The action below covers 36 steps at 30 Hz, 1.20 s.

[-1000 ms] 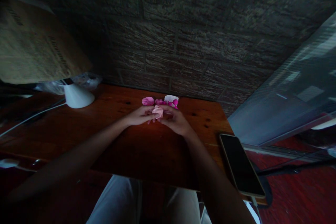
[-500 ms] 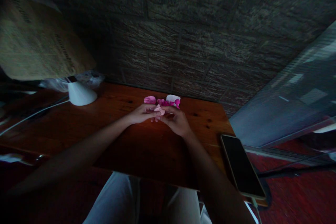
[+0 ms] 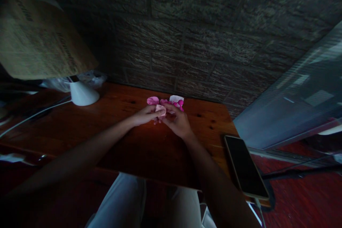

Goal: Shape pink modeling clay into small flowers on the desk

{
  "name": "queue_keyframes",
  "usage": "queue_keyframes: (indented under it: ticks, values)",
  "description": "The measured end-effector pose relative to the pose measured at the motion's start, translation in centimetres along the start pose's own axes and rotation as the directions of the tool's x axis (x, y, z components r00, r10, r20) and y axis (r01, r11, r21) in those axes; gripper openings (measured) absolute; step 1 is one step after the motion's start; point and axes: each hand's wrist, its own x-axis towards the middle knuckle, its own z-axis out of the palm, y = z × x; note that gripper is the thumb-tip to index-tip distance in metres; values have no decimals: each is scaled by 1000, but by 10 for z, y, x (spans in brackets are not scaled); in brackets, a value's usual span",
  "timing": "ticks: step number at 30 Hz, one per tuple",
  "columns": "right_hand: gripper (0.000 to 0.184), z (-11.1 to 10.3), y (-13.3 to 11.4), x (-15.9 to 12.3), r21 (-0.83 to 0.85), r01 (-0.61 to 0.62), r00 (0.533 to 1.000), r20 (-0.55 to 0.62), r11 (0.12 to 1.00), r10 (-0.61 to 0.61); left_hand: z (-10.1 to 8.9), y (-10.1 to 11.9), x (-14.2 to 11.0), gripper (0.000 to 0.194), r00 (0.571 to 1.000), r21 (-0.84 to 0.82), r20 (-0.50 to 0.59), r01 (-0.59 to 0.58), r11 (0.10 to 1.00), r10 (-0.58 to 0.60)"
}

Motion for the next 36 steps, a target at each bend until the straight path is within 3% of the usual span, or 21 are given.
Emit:
queue_keyframes:
  ticks: [4, 7, 10, 14, 23, 28, 32, 34, 36]
  values:
    - [35, -6, -7, 0, -23, -8, 1000, -23, 1000, 8, -4, 3, -2, 53, 999, 63, 0, -50, 997, 50]
    - [47, -8, -11, -1, -138, -88, 995, -67, 986, 80, -5, 5, -5, 44, 997, 139, 15, -72, 988, 70]
    - [58, -5, -11, -4, -262, -65, 996, 37, 963, 78, -4, 4, -7, 33, 982, 257, 51, -191, 947, 184]
    - [60, 1, -8, -7, -333, 14, 982, 181, 943, 50, -4, 2, -8, 27, 948, 382, 166, -315, 869, 271]
    - [61, 6, -10, -7, -378, 31, 967, 246, 925, 69, -2, 7, -11, 32, 972, 503, 113, -236, 831, 207]
    - [51, 7, -9, 0, -414, -39, 959, 240, 910, 150, -2, 5, -7, 34, 974, 512, 60, -217, 831, 217]
    - [49, 5, -21, -1, -446, -73, 956, 224, 892, 190, -1, 2, -6, 30, 955, 466, 78, -288, 837, 286]
    - [45, -3, -33, -15, -490, -81, 963, 186, 868, 194, 0, 2, -7, 26, 954, 454, 122, -298, 840, 272]
    - [45, -17, -43, -43, -612, -109, 981, 62, 783, 185, 1, 3, -8, 28, 960, 482, 141, -280, 830, 243]
